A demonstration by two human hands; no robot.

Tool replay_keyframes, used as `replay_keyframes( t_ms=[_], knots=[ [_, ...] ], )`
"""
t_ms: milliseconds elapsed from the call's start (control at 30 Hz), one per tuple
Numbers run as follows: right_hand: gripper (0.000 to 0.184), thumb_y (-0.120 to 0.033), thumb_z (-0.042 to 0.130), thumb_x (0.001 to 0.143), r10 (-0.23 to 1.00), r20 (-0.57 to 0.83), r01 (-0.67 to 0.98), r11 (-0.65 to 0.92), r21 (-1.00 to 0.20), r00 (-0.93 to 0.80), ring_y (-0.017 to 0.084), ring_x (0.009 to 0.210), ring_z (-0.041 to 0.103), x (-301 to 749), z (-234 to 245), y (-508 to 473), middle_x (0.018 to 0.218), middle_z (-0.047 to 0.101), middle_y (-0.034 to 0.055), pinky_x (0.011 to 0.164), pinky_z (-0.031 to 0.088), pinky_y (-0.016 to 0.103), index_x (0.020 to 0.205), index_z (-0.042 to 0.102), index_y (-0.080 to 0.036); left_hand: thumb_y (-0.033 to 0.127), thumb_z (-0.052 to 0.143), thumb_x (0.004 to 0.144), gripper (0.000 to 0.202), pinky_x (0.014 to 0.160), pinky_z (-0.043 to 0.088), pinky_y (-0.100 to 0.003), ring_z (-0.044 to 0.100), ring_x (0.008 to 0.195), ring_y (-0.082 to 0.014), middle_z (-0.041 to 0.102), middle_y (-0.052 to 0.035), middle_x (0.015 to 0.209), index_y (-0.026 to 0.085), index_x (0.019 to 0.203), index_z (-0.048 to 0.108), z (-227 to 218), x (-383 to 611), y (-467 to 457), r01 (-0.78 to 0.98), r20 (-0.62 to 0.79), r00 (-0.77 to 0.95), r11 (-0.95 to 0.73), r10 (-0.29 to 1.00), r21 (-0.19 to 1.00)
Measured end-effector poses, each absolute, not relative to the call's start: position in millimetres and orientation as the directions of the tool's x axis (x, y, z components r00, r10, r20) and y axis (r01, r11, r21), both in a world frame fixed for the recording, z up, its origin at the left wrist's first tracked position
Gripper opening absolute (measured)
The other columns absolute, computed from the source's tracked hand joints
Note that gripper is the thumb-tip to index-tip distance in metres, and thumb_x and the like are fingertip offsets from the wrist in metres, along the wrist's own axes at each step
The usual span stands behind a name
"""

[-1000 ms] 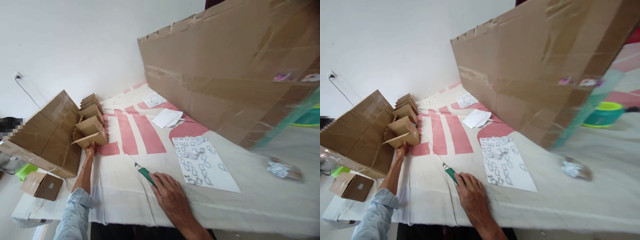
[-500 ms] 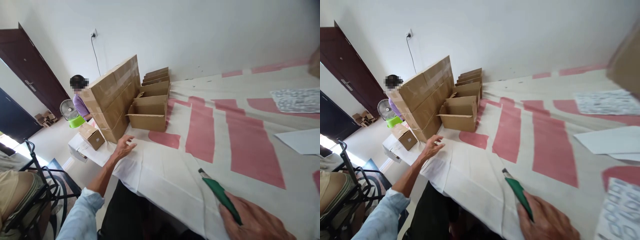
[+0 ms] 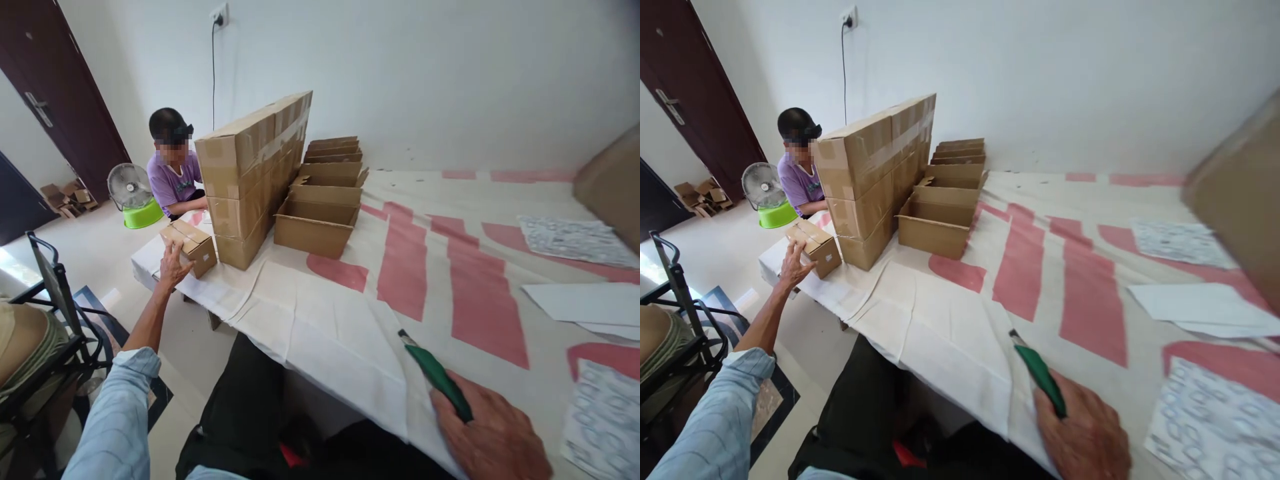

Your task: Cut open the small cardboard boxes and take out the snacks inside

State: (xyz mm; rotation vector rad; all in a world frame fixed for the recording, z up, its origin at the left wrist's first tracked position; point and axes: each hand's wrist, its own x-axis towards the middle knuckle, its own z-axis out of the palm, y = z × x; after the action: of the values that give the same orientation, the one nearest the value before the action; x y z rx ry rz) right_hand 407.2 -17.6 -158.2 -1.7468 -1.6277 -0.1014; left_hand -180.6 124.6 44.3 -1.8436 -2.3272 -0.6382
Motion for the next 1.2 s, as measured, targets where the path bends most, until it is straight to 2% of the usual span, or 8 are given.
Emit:
replay_keyframes(
  t_ms=[267, 367, 467, 567, 633, 767, 1033, 1200],
  knots=[
    [0.052, -0.046, 0.042, 0.094, 0.835, 0.523, 0.925, 0.048, -0.378, 0.17, 0.039, 0.093, 0.066, 405.9, -155.6, -13.8, 0.106, 0.074, 0.0189, 0.088, 0.055, 0.056, 0.122, 0.074, -0.016, 0.06, 0.075, 0.085, 0.071, 0.114, 0.042, -0.065, 0.037, 0.152, -0.0451, 0.047, -0.022, 0.159, 0.026, 0.145, 0.061, 30.3, -144.9, 88.2, 0.986, 0.415, -0.085, 0.017, 0.906, 0.167],
    [0.049, -0.043, 0.042, 0.094, 0.832, 0.531, 0.929, 0.055, -0.367, 0.161, 0.037, 0.094, 0.066, 404.9, -153.7, -12.2, 0.106, 0.074, 0.0184, 0.089, 0.056, 0.053, 0.12, 0.073, -0.015, 0.063, 0.078, 0.08, 0.068, 0.121, 0.037, -0.06, 0.042, 0.149, -0.0412, 0.052, -0.0175, 0.155, 0.027, 0.136, 0.067, 34.1, -154.3, 92.4, 0.901, 0.444, -0.162, -0.051, 0.881, 0.43],
    [0.045, -0.04, 0.044, 0.094, 0.825, 0.546, 0.93, 0.073, -0.36, 0.146, 0.035, 0.096, 0.067, 404.4, -152.5, -10.3, 0.105, 0.074, 0.0165, 0.09, 0.055, 0.051, 0.119, 0.073, -0.017, 0.062, 0.076, 0.08, 0.071, 0.125, 0.034, -0.051, 0.043, 0.149, -0.038, 0.054, -0.0185, 0.152, 0.021, 0.137, 0.065, 48.0, -178.8, 115.6, 0.66, 0.37, -0.449, 0.023, 0.813, 0.751],
    [0.042, -0.038, 0.045, 0.094, 0.817, 0.562, 0.933, 0.093, -0.348, 0.128, 0.034, 0.097, 0.067, 403.9, -152.5, -8.1, 0.106, 0.075, 0.0162, 0.092, 0.055, 0.05, 0.119, 0.072, -0.016, 0.066, 0.068, 0.082, 0.068, 0.113, 0.046, -0.053, 0.054, 0.139, -0.0397, 0.065, -0.0198, 0.136, 0.017, 0.129, 0.066, 60.3, -196.5, 139.0, 0.545, 0.271, -0.508, 0.062, 0.817, 0.836],
    [0.042, -0.036, 0.046, 0.094, 0.811, 0.57, 0.933, 0.097, -0.348, 0.128, 0.034, 0.096, 0.066, 403.1, -152.9, -6.7, 0.105, 0.075, 0.0161, 0.092, 0.055, 0.05, 0.119, 0.072, -0.016, 0.069, 0.069, 0.078, 0.061, 0.099, 0.053, -0.05, 0.066, 0.118, -0.0379, 0.074, -0.0151, 0.111, 0.016, 0.109, 0.07, 60.9, -196.6, 145.4, 0.495, 0.218, -0.483, 0.059, 0.848, 0.867],
    [0.04, -0.035, 0.047, 0.092, 0.809, 0.565, 0.927, 0.073, -0.369, 0.161, 0.033, 0.096, 0.065, 401.1, -152.4, -5.2, 0.105, 0.074, 0.0148, 0.092, 0.054, 0.049, 0.119, 0.072, -0.017, 0.071, 0.074, 0.068, 0.054, 0.085, 0.055, -0.043, 0.068, 0.097, -0.0322, 0.073, -0.0083, 0.084, 0.019, 0.079, 0.064, 40.0, -168.7, 132.8, 0.451, 0.199, -0.393, 0.0, 0.898, 0.893],
    [0.041, -0.031, 0.049, 0.09, 0.837, 0.519, 0.909, 0.065, -0.413, 0.176, 0.031, 0.099, 0.063, 398.4, -141.1, -8.8, 0.109, 0.073, 0.0148, 0.094, 0.053, 0.048, 0.122, 0.07, -0.017, 0.062, 0.086, 0.066, 0.067, 0.09, 0.059, -0.043, 0.071, 0.111, -0.0316, 0.075, -0.0119, 0.12, 0.02, 0.116, 0.07, -14.3, -88.6, 79.4, 0.324, 0.153, 0.009, -0.147, 0.988, 0.935],
    [0.039, -0.03, 0.05, 0.089, 0.829, 0.535, 0.908, 0.083, -0.41, 0.166, 0.031, 0.097, 0.062, 395.7, -134.6, -10.4, 0.107, 0.072, 0.0151, 0.093, 0.053, 0.049, 0.121, 0.07, -0.017, 0.042, 0.095, 0.055, 0.108, 0.102, 0.056, -0.052, 0.057, 0.142, -0.0392, 0.056, -0.0204, 0.156, 0.03, 0.154, 0.053, -17.6, -76.6, 92.1, 0.277, 0.109, 0.335, -0.209, 0.936, 0.938]
  ],
)
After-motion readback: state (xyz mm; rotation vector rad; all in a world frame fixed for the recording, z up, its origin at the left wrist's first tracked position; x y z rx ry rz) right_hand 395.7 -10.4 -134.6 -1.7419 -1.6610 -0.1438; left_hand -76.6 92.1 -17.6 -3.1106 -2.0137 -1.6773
